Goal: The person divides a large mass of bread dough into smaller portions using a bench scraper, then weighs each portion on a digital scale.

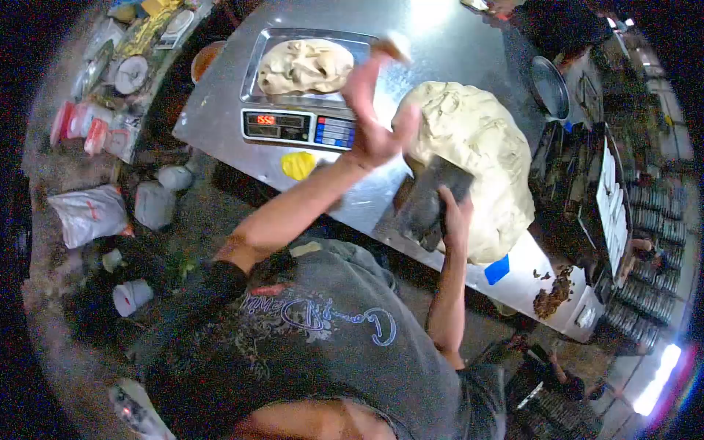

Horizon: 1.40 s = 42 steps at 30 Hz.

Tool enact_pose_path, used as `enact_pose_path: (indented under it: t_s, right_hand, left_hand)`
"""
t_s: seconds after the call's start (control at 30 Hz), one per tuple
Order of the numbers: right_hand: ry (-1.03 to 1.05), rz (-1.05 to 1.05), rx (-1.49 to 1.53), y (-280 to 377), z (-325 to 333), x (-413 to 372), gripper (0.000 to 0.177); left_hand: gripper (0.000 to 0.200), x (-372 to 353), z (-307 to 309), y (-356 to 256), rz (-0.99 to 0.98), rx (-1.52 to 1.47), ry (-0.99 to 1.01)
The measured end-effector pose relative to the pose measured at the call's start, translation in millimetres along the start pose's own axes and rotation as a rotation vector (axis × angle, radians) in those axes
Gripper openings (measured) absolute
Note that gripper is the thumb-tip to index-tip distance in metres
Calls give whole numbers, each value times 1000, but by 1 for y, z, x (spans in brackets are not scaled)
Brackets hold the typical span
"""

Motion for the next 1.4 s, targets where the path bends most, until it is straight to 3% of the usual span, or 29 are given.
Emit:
enact_pose_path:
  t_s: [0.1,0.17,0.23,0.3,0.5,0.57,0.6,0.7,0.8,0.9,1.03,1.1,1.27,1.37,1.4]
  right_hand:
    - [-245,21,154,-29,94,-25,43]
    - [-337,48,256,-46,139,-45,43]
    - [-386,60,294,-74,176,-55,43]
    - [-399,42,339,-94,203,-67,42]
    - [-303,-19,444,-116,215,-69,42]
    - [-273,-32,398,-118,215,-52,44]
    - [-234,-17,410,-113,210,-43,42]
    - [-135,35,351,-90,194,-16,38]
    - [-70,106,316,-52,170,-5,38]
    - [-34,116,374,-18,146,-12,40]
    - [-18,133,343,-21,136,4,43]
    - [-111,207,303,-18,137,5,45]
    - [-664,261,83,-11,157,16,46]
    - [-318,419,-246,32,85,40,38]
    - [-103,418,-217,48,41,40,33]
  left_hand:
    - [78,-89,-91,-28,-101,28,377]
    - [56,-175,-143,-18,199,145,812]
    - [45,-242,-156,-25,317,377,1477]
    - [38,-275,-140,-51,211,129,1254]
    - [28,-290,-60,-61,656,-8,1033]
    - [23,-285,-31,-62,691,-5,825]
    - [19,-281,-17,-64,813,8,780]
    - [15,-265,18,-71,666,184,617]
    - [15,-261,38,-74,731,238,486]
    - [17,-260,44,-75,718,270,445]
    - [23,-257,45,-66,852,232,543]
    - [26,-251,47,-61,1001,183,625]
    - [23,-195,79,-25,867,150,449]
    - [31,-150,112,33,775,198,360]
    - [30,-126,120,45,649,252,337]
Point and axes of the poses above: each hand's wrist, its own x-axis towards the middle knuckle, its own z-axis out of the back of the hand, y = z × x, the point moved 6 cm from there along x, towards the middle knuckle, and after that the axes turned 1 degree about y, right-handed, at the moved point
